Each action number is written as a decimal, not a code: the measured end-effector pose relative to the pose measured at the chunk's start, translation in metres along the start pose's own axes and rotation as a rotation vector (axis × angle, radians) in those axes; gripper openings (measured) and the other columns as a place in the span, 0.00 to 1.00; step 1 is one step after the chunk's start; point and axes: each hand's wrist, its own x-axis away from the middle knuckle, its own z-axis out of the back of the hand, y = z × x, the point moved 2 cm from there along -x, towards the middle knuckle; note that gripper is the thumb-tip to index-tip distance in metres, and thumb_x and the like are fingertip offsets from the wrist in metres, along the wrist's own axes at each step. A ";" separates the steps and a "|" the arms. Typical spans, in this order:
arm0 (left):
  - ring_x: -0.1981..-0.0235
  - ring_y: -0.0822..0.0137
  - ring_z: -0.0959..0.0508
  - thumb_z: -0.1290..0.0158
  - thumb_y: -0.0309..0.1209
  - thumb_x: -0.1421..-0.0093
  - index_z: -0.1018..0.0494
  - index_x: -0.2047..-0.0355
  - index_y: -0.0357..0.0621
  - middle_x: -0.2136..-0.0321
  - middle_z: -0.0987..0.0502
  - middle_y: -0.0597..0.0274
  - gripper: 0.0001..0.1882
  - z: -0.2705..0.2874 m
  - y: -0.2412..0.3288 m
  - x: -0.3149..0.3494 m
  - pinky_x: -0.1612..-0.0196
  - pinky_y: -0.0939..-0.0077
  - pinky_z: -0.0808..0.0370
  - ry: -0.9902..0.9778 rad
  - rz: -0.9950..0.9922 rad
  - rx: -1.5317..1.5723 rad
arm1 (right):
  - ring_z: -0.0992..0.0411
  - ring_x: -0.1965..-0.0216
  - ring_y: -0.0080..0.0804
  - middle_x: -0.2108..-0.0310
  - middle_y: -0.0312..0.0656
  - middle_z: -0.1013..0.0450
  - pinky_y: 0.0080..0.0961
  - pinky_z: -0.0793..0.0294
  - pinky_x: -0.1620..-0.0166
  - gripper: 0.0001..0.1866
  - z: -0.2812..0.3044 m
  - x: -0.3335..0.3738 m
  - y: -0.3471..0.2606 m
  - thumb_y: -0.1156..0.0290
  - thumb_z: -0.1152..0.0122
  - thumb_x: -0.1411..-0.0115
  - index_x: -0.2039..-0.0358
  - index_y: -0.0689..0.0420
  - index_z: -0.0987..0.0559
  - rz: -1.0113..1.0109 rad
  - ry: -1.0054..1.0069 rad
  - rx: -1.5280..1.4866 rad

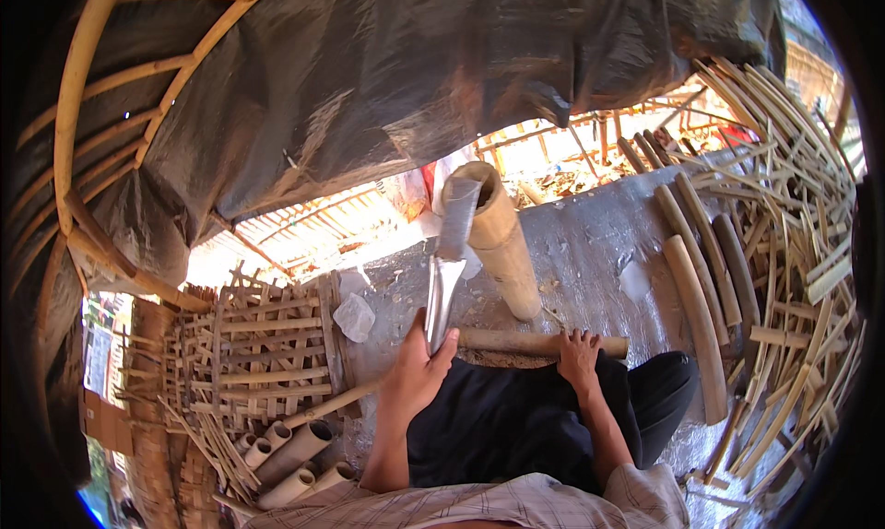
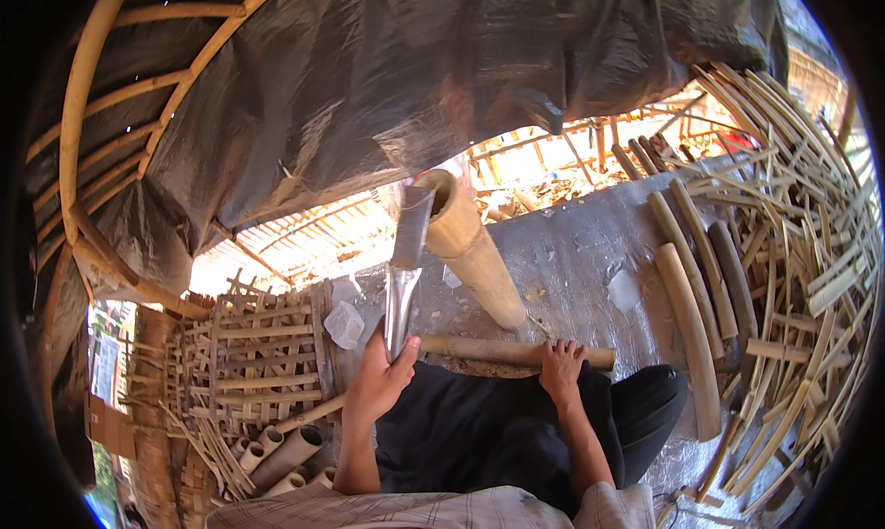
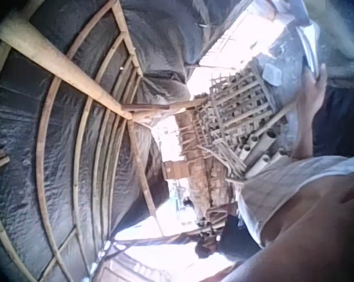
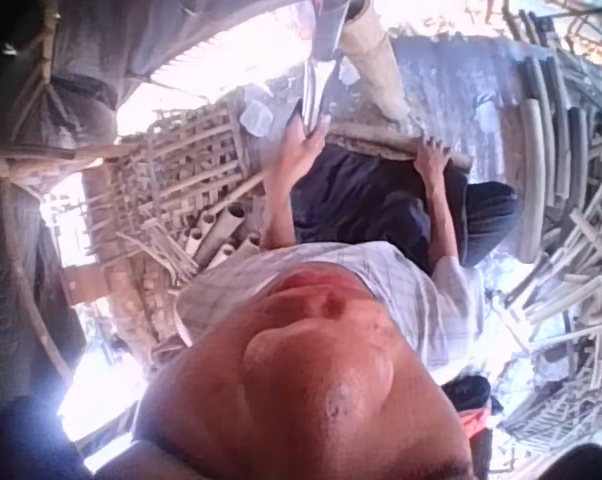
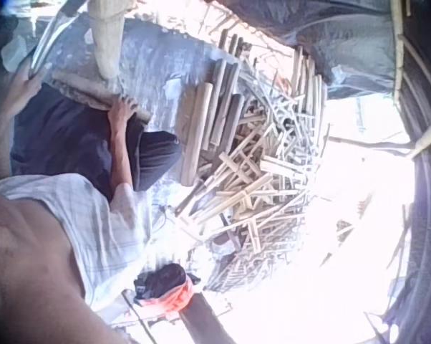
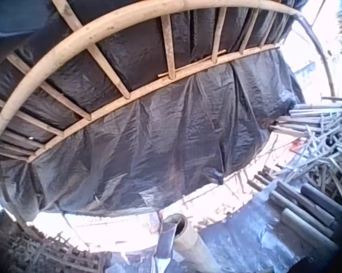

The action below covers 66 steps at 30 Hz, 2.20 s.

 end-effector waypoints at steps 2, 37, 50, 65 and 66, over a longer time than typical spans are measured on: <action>0.73 0.57 0.22 0.46 0.38 0.28 0.34 0.45 0.35 0.73 0.25 0.50 0.21 -0.002 0.002 -0.002 0.64 0.61 0.24 -0.030 -0.049 -0.003 | 0.31 0.46 0.53 0.51 0.51 0.26 0.62 0.41 0.40 0.26 0.000 -0.005 -0.003 0.69 0.34 0.51 0.48 0.54 0.21 0.009 -0.028 0.013; 0.87 0.82 0.38 0.39 0.25 0.35 0.29 0.61 0.40 0.80 0.33 0.71 0.09 -0.020 0.028 0.020 0.85 0.83 0.46 -0.058 0.169 0.501 | 0.19 0.50 0.51 0.53 0.51 0.18 0.50 0.18 0.51 0.31 -0.021 -0.089 0.018 0.54 0.23 0.56 0.52 0.55 0.18 0.368 -0.620 -0.106; 0.85 0.84 0.36 0.36 0.29 0.35 0.27 0.60 0.39 0.81 0.32 0.73 0.11 -0.029 -0.006 0.003 0.85 0.83 0.46 -0.040 0.103 0.426 | 0.31 0.40 0.36 0.38 0.44 0.32 0.38 0.26 0.43 0.43 0.105 -0.144 0.023 0.70 0.15 0.54 0.39 0.61 0.30 0.161 -0.154 -1.738; 0.72 0.67 0.26 0.38 0.16 0.48 0.34 0.51 0.44 0.59 0.32 0.53 0.26 -0.036 0.028 0.021 0.80 0.78 0.30 -0.273 -0.072 1.108 | 0.22 0.50 0.36 0.53 0.44 0.21 0.36 0.23 0.45 0.38 0.097 -0.138 -0.010 0.71 0.18 0.53 0.43 0.62 0.28 0.215 0.088 -1.493; 0.72 0.66 0.25 0.39 0.15 0.48 0.34 0.51 0.45 0.59 0.32 0.53 0.26 -0.039 0.033 0.024 0.82 0.79 0.28 -0.291 -0.064 1.109 | 0.22 0.49 0.38 0.52 0.45 0.21 0.36 0.24 0.44 0.40 0.097 -0.136 -0.014 0.71 0.17 0.54 0.42 0.62 0.29 0.241 0.096 -1.468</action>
